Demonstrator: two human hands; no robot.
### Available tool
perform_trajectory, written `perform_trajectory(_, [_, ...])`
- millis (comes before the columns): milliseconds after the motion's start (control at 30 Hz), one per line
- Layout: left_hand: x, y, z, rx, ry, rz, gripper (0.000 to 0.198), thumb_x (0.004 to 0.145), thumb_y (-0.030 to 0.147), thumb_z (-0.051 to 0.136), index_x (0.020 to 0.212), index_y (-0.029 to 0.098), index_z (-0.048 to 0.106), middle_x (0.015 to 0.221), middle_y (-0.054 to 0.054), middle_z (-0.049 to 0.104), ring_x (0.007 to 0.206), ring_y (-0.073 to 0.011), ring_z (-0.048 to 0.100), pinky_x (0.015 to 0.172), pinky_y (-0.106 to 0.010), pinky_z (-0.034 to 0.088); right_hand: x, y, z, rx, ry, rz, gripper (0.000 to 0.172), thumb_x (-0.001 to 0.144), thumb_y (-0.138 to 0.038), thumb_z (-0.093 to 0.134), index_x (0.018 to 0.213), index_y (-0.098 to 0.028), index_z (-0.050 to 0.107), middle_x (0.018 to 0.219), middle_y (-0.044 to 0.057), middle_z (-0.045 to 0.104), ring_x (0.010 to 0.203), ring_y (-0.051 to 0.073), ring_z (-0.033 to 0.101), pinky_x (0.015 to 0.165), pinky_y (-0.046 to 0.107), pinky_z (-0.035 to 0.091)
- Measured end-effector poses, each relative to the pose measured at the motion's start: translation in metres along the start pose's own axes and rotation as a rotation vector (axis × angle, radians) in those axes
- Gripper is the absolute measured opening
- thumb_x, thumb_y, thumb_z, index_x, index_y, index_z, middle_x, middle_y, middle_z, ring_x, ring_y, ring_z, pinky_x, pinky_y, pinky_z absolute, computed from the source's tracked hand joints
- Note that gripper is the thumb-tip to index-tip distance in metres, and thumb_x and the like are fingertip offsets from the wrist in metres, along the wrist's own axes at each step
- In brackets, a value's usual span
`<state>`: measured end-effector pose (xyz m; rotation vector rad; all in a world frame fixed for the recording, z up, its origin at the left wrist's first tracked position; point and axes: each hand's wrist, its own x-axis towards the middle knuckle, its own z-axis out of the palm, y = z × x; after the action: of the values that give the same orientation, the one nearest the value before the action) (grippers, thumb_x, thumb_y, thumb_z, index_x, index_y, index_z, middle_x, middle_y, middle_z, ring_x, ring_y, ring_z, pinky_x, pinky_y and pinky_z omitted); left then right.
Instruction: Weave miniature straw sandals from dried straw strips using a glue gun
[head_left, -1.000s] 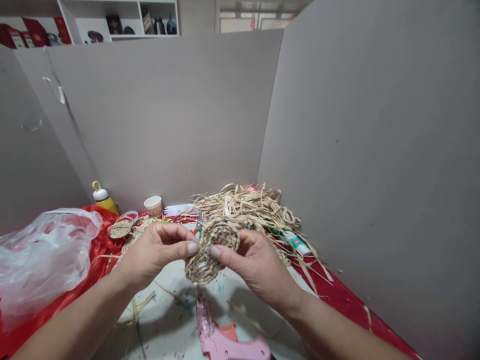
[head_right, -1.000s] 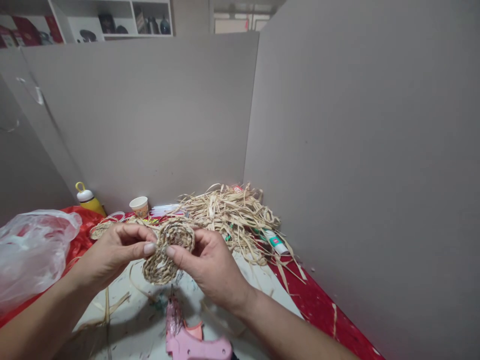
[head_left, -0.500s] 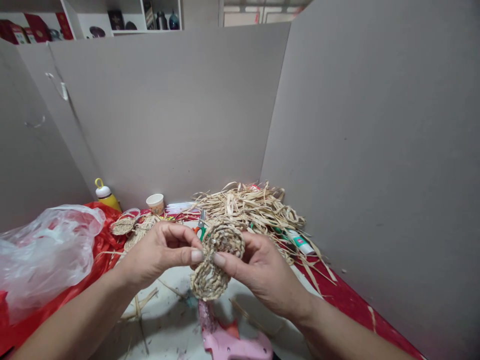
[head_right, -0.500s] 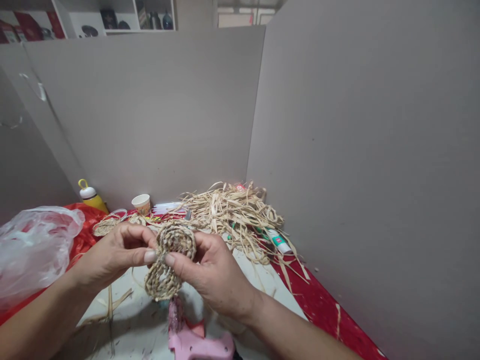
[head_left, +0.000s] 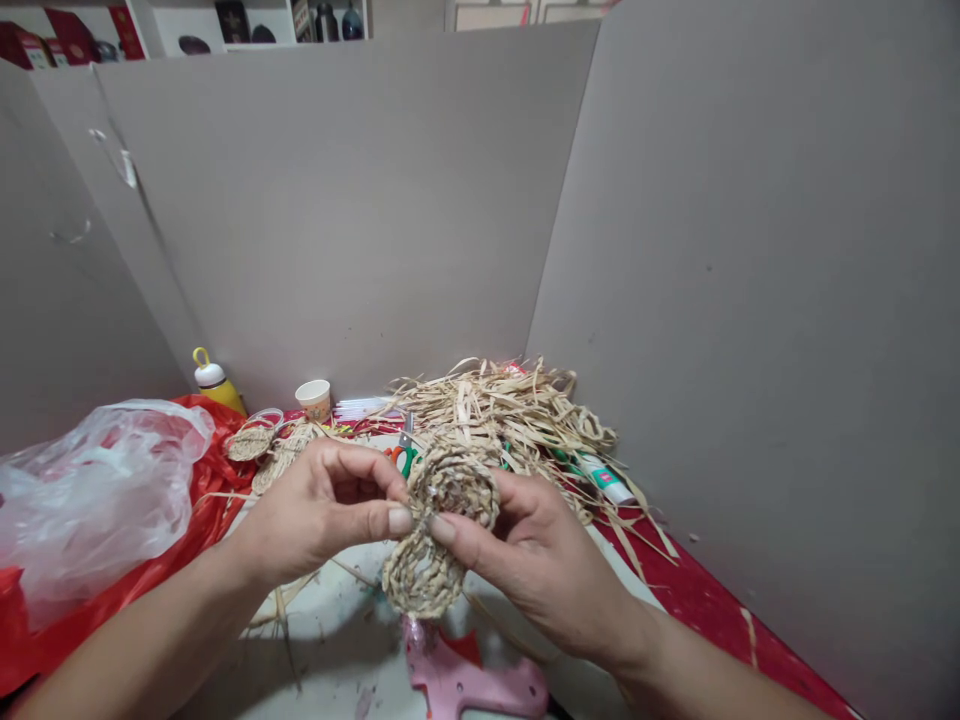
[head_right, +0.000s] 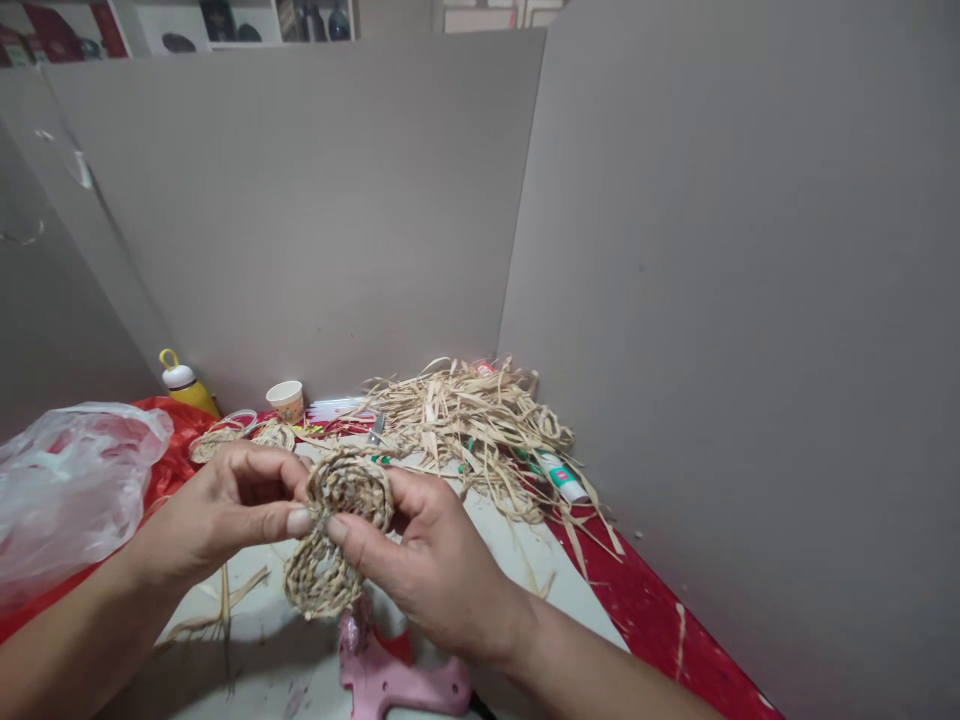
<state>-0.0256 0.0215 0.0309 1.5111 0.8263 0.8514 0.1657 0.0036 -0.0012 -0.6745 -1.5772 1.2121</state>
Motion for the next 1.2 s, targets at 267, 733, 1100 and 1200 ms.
perform_trajectory(267, [0.002,-0.001,0.007,0.006,0.045,-0.014,0.015,0.065,0.025,0.079,0.062,0.016,0.069,0.055,0.002,0.053,0.051,-0.0098,0.042,0.050,-0.023,0.033,-0.001,0.002,-0.006,-0.047,0.029,-0.012,0.011,0.081,-0.022,0.063,0.071,-0.018,0.061,0.062,-0.004,0.048,0.056,0.010,0.041,0.052,0.022,0.038])
perform_trajectory(733, [0.015,-0.018,-0.009,-0.059,0.247,0.187,0.034,0.082,0.046,0.063,0.094,0.016,0.072,0.083,-0.009,0.073,0.071,-0.0178,0.065,0.069,-0.030,0.051,0.024,0.027,-0.021,0.092,0.161,0.059,0.022,0.067,-0.030,0.081,0.062,-0.018,0.064,0.060,-0.003,0.056,0.052,0.009,0.049,0.048,0.022,0.043])
perform_trajectory(1100, [0.017,-0.045,0.027,-0.333,0.220,0.154,0.029,0.080,0.034,0.070,0.104,0.020,0.063,0.098,-0.004,0.062,0.081,-0.0156,0.059,0.070,-0.029,0.051,0.030,0.021,-0.011,0.338,0.335,0.070,0.030,0.072,-0.033,0.079,0.091,-0.018,0.061,0.078,-0.002,0.062,0.062,0.010,0.056,0.046,0.018,0.049])
perform_trajectory(1200, [0.017,-0.045,0.030,-0.395,0.178,0.110,0.030,0.077,0.031,0.074,0.103,0.019,0.064,0.094,-0.004,0.064,0.082,-0.0157,0.061,0.071,-0.028,0.050,0.031,0.017,-0.002,0.368,0.313,0.083,0.031,0.069,-0.031,0.081,0.088,-0.017,0.062,0.075,-0.002,0.064,0.060,0.010,0.057,0.047,0.019,0.050])
